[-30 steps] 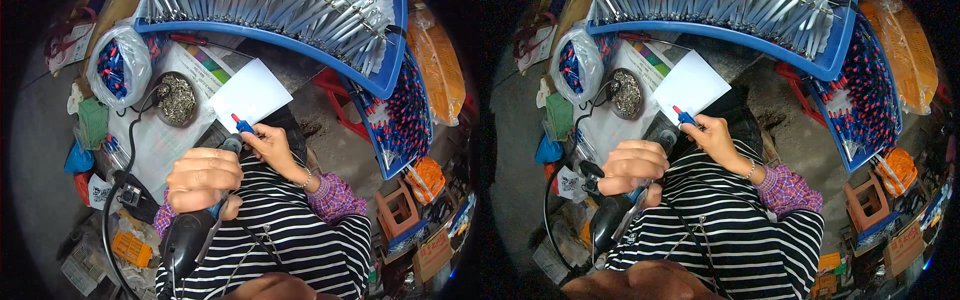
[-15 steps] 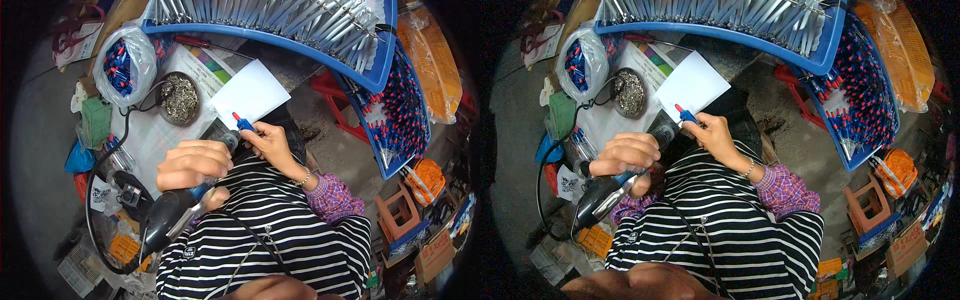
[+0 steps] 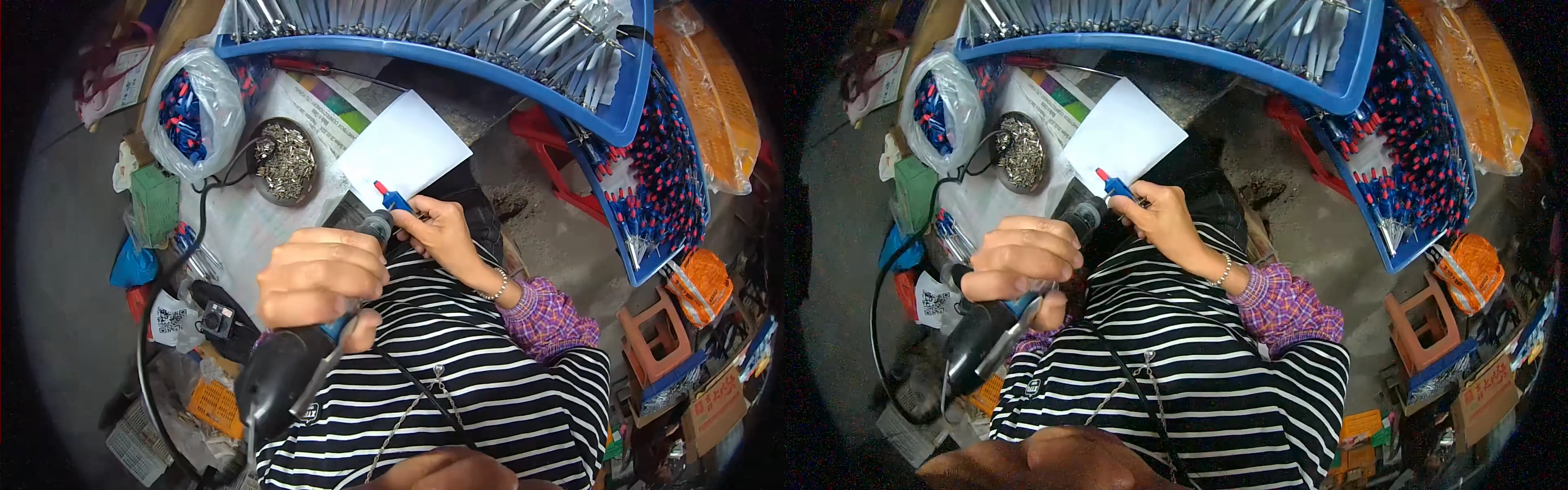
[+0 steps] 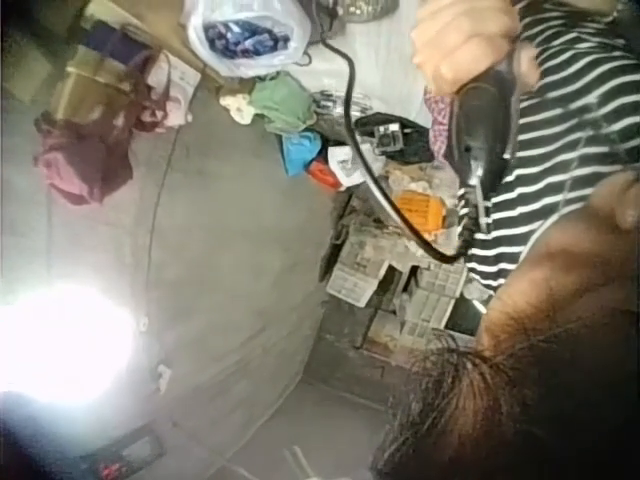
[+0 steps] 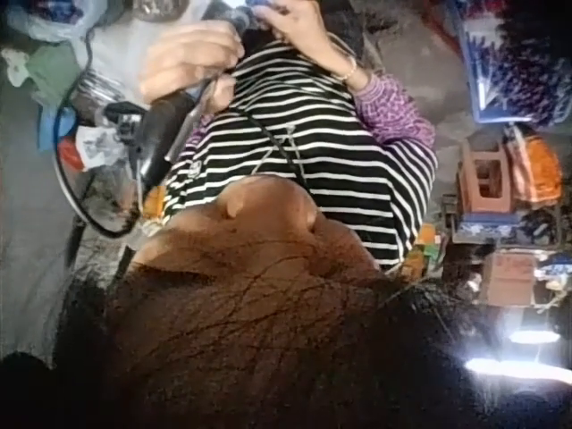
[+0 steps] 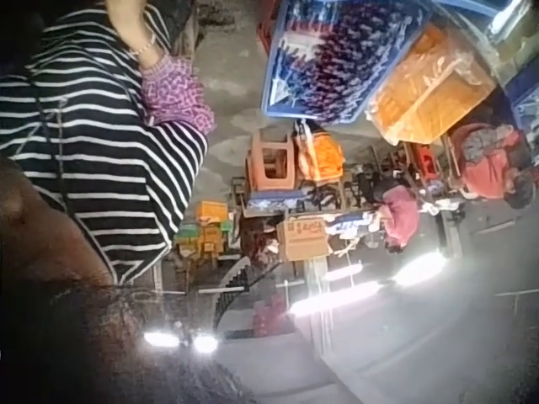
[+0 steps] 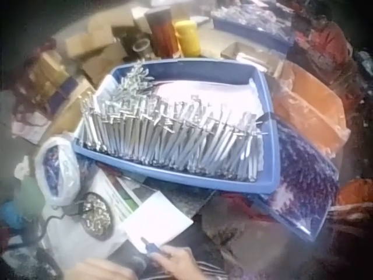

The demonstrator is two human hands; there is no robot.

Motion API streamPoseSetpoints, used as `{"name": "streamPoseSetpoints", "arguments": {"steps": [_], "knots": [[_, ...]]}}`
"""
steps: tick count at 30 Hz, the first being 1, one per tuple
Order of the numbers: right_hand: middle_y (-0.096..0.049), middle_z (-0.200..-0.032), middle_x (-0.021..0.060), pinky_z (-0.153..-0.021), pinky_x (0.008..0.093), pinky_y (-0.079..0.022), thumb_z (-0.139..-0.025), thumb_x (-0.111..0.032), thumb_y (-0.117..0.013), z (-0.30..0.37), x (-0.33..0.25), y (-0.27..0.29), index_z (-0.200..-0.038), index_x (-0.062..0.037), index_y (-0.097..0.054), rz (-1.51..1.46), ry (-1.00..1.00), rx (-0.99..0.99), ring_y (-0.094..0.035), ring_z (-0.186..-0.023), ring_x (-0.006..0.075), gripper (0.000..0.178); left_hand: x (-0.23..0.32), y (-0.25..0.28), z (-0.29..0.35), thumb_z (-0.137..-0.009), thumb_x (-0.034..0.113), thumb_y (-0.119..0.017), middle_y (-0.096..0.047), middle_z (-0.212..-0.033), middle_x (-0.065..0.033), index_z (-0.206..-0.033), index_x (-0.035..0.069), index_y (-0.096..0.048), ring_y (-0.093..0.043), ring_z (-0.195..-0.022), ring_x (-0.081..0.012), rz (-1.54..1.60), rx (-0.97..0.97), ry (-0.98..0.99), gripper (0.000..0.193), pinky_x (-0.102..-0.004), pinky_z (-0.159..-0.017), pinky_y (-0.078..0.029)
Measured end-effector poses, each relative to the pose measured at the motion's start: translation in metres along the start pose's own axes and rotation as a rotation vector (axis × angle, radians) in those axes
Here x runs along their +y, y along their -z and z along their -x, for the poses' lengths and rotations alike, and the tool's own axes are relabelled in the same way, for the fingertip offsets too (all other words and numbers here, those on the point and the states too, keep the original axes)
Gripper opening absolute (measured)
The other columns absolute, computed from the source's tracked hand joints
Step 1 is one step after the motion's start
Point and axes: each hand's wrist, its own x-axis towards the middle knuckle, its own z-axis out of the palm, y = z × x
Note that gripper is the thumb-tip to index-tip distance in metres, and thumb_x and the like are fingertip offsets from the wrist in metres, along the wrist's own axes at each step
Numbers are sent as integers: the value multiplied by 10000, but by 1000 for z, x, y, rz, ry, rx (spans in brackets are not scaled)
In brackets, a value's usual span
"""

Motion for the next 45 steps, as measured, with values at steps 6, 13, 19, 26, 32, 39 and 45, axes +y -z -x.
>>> {"name": "streamPoseSetpoints", "arguments": {"steps": [6,13,19,26,32,39,45], "knots": [[-615,-556,57,-386,218,-396,-842,-187,-661,-1,1,-4,-789,11,-671,14,60,12,-528,-426,67,205,6,-6,-10,-752,67,-690,-591,-698,-144,-929,51,-365,-604,-525,-258,-77,-20,43,371,-383,-499,-533],[-614,-591,40,-389,187,-379,-863,-153,-627,0,5,-4,-790,19,-658,-33,76,-9,-509,-436,44,189,6,-12,-11,-783,78,-665,-573,-699,-125,-942,71,-349,-602,-555,-257,-121,-14,88,353,-391,-520,-524],[-619,-601,52,-391,186,-382,-860,-145,-626,-1,8,-1,-777,21,-654,-13,131,-8,-507,-437,41,188,-2,-11,-4,-809,105,-658,-567,-706,-116,-948,73,-346,-582,-531,-252,-50,33,66,343,-377,-507,-513],[-614,-571,42,-361,190,-378,-857,-169,-641,0,6,-2,-766,13,-649,11,146,18,-514,-412,50,203,-9,-17,2,-719,33,-708,-568,-696,-138,-942,45,-376,-572,-514,-232,13,184,-4,400,-364,-481,-517],[-596,-527,65,-374,236,-422,-836,-195,-651,1,3,-5,-690,21,-622,-1,144,42,-552,-408,97,262,4,-24,16,-770,136,-717,-565,-707,-119,-984,71,-366,-578,-558,-235,-83,335,56,416,-383,-551,-508],[-613,-581,41,-365,196,-411,-844,-219,-663,0,11,-2,-747,-1,-643,-24,83,22,-540,-431,58,240,11,-15,34,-836,236,-642,-521,-732,-103,-1021,73,-350,-553,-589,-236,63,464,-37,381,-384,-540,-469],[-631,-646,43,-414,198,-437,-839,-217,-666,23,-20,19,-847,1,-654,19,102,-9,-557,-471,62,219,29,10,47,-861,248,-578,-476,-734,-93,-1038,71,-367,-500,-613,-217,103,487,-23,327,-380,-572,-394]]}}
